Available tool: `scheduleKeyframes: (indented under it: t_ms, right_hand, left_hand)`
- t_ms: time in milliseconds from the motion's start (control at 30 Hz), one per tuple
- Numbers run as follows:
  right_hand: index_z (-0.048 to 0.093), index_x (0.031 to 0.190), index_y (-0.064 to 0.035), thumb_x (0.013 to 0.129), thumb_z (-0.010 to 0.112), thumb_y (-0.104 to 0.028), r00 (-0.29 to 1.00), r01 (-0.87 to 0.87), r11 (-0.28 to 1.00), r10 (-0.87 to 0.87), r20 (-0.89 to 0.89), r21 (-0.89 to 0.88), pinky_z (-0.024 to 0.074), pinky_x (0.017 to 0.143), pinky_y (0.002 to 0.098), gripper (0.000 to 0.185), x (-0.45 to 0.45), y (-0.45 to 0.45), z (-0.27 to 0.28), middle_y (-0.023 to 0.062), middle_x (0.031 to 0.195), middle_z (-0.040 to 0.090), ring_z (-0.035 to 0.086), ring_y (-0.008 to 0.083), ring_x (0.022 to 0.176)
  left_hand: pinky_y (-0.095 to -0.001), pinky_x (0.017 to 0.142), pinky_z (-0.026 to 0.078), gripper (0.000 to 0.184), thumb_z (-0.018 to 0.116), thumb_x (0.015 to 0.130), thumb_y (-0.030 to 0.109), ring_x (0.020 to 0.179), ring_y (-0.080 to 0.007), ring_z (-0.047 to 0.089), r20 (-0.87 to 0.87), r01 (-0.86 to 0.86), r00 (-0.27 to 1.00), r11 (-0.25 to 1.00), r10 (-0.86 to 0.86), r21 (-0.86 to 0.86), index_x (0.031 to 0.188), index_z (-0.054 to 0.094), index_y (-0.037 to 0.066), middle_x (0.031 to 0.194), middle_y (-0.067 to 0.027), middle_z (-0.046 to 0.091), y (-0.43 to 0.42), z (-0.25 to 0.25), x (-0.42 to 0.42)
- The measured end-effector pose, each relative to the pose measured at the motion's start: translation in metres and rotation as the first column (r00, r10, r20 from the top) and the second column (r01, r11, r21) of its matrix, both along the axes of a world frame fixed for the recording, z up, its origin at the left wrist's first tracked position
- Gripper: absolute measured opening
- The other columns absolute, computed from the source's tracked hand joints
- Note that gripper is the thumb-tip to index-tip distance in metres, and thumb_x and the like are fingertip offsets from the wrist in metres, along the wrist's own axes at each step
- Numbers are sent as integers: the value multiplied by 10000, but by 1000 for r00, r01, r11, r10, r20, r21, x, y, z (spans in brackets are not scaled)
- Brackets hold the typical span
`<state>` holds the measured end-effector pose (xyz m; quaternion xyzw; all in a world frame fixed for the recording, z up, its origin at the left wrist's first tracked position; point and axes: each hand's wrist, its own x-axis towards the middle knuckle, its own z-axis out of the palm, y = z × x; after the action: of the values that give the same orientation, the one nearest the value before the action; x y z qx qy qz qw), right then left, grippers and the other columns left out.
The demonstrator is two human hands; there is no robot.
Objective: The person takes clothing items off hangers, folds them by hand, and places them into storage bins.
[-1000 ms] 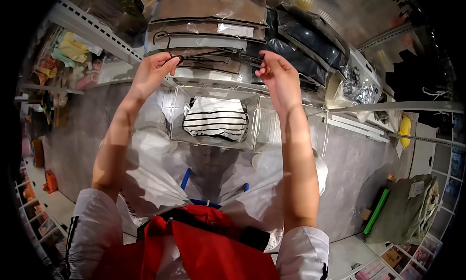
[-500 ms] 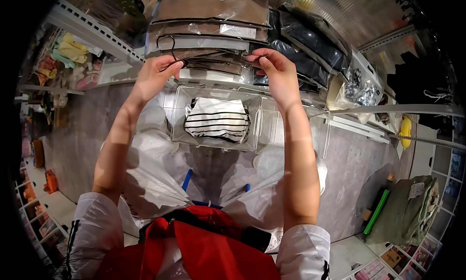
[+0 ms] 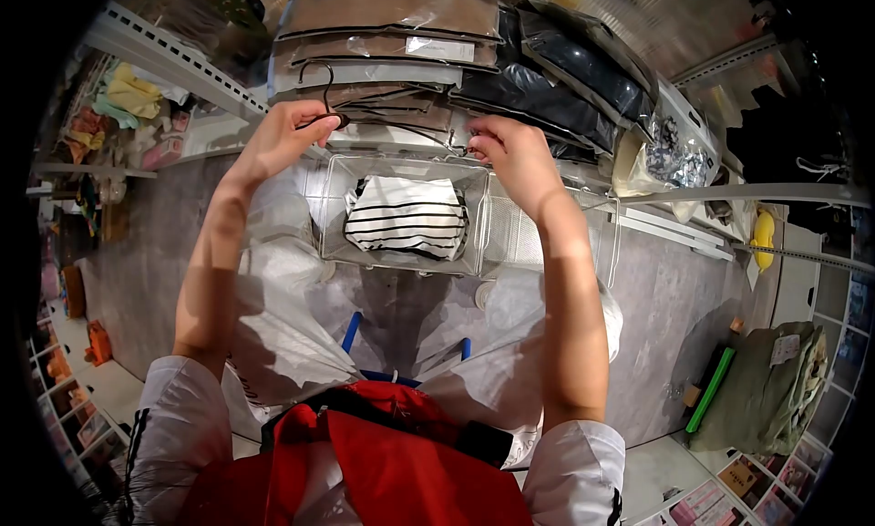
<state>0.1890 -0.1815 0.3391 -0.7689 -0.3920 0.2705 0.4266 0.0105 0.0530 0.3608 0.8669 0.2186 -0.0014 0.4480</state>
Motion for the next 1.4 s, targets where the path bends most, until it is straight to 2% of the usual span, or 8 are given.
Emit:
scheduleKeyframes:
  t_ms: [333,867,1067,1133,1233,1267,1300,1400]
  right_hand:
    - [569,1014,12,810,570,-36,988,-142,990,140,-58,-26,483,653,264,209,-11,0,14,99,783,637,599,140,688]
    - [611,936,24,766,626,-51,934,-318,948,311,177,7,484,594,251,186,-24,5,2,117,720,642,619,137,650]
    - [595,983,20,778,624,-73,928,-362,930,365,67,-59,486,635,263,227,-17,6,-4,128,761,647,622,160,682]
    - [592,988,23,776,613,-73,958,-246,969,243,152,1,489,665,310,234,-17,7,-3,170,840,637,625,236,734]
    - [499,1127,26,794,598,-87,928,-11,983,-58,368,183,454,785,333,365,-8,10,-1,201,1083,545,570,270,925]
    - [471,1158,24,797,597,-88,894,112,943,-233,383,312,442,809,333,399,-8,14,1,197,1122,517,550,268,959]
    - [442,1189,23,799,596,-89,837,221,871,-400,373,438,430,833,333,433,-8,16,2,192,1161,488,530,265,994]
    - [416,1213,3,840,559,-118,939,272,839,-339,61,471,413,870,326,417,-15,20,-4,154,1177,469,505,226,1016]
  left_hand:
    - [-202,561,319,260,548,870,196,606,-40,385,42,197,980,976,-194,-94,688,522,12,609,36,469,26,-18,5]
    - [-220,549,328,269,566,860,189,587,-54,398,-45,252,965,959,-260,-131,663,526,10,593,18,477,32,-22,5]
    - [-230,535,330,282,568,858,232,575,-53,401,-56,235,968,963,-244,-129,677,539,18,588,17,495,29,-23,7]
    - [-246,503,308,318,559,864,308,551,-54,361,-27,238,970,965,-242,-112,704,559,33,584,26,500,30,-28,8]
    - [-197,554,335,285,474,914,216,643,-40,412,84,130,989,981,-119,-146,773,601,4,693,27,539,31,-28,9]
    - [-180,553,323,308,423,938,237,628,-47,371,-9,-7,1000,918,4,-395,1024,589,-8,768,20,541,16,-6,7]
    - [-178,551,322,317,424,938,239,623,-51,361,53,0,998,815,38,-579,1087,546,-13,787,15,537,6,-3,7]
    - [-197,572,344,427,423,936,242,651,-66,366,214,140,965,391,153,-910,1254,390,-41,914,-7,518,-17,-2,7]
